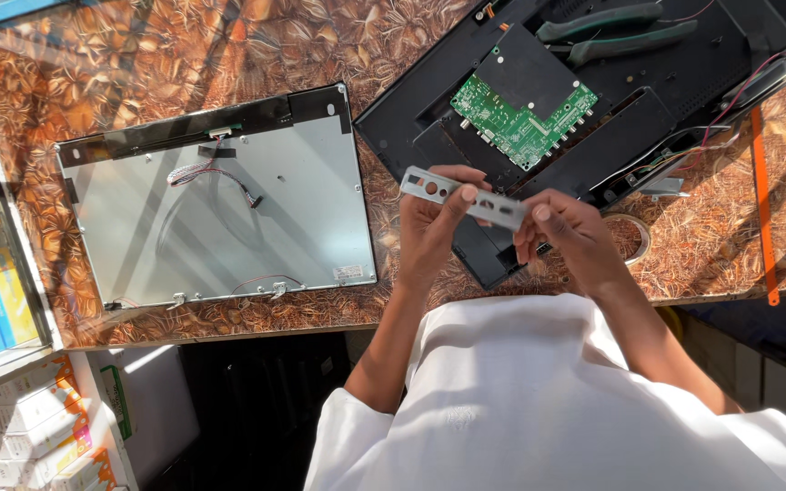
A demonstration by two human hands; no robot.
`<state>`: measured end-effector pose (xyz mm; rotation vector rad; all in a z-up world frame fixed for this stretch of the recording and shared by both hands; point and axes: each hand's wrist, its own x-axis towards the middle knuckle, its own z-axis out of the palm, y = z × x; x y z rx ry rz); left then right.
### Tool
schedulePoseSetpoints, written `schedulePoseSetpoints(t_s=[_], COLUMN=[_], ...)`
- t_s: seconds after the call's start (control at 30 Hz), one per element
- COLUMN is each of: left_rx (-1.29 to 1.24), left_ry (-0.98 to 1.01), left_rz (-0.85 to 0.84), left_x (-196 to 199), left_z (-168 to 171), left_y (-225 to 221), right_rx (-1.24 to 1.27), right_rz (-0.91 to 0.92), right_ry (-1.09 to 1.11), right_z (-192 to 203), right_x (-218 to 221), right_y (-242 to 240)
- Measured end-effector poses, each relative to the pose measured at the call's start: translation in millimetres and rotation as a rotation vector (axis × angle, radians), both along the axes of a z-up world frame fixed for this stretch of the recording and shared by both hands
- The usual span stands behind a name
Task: The person disassembles an electronic device by removing a green circuit board and a metal mounting bracket from the back of a panel.
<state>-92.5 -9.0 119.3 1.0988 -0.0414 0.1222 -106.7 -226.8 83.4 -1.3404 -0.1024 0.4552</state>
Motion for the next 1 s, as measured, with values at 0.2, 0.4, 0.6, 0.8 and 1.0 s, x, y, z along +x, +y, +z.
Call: schedulePoseSetpoints(t_s=[0.2, 0.4, 0.6, 0.8, 1.0], left_rx=[0.055, 0.049, 0.072, 0.530, 0.830], left_ry=[0.046, 0.191, 0.239, 0.159, 0.052], left_rz=[-0.345, -0.399, -0.206, 0.195, 0.328], left_x=[-8.3, -13.2, 0.1, 17.6, 38.1], left_z=[-40.6, -61.3, -49.1, -44.7, -42.2], left_y=[14.4, 31.7, 28.0, 30.6, 32.1], right_rx=[-0.036, 0.038, -0.099, -0.658, -0.843], right_rz=[0.157, 0.170, 0.059, 0.032, -0.046], right_ry=[0.198, 0.263, 0.138, -0.365, -0.539], right_z=[-6.9, -10.1, -2.0, 3.1, -17.3], right_x=[-17.2, -22.4, -4.1, 22.8, 32.2], right_y=[-4.0, 13.8, 24.1, 39.2, 51.0])
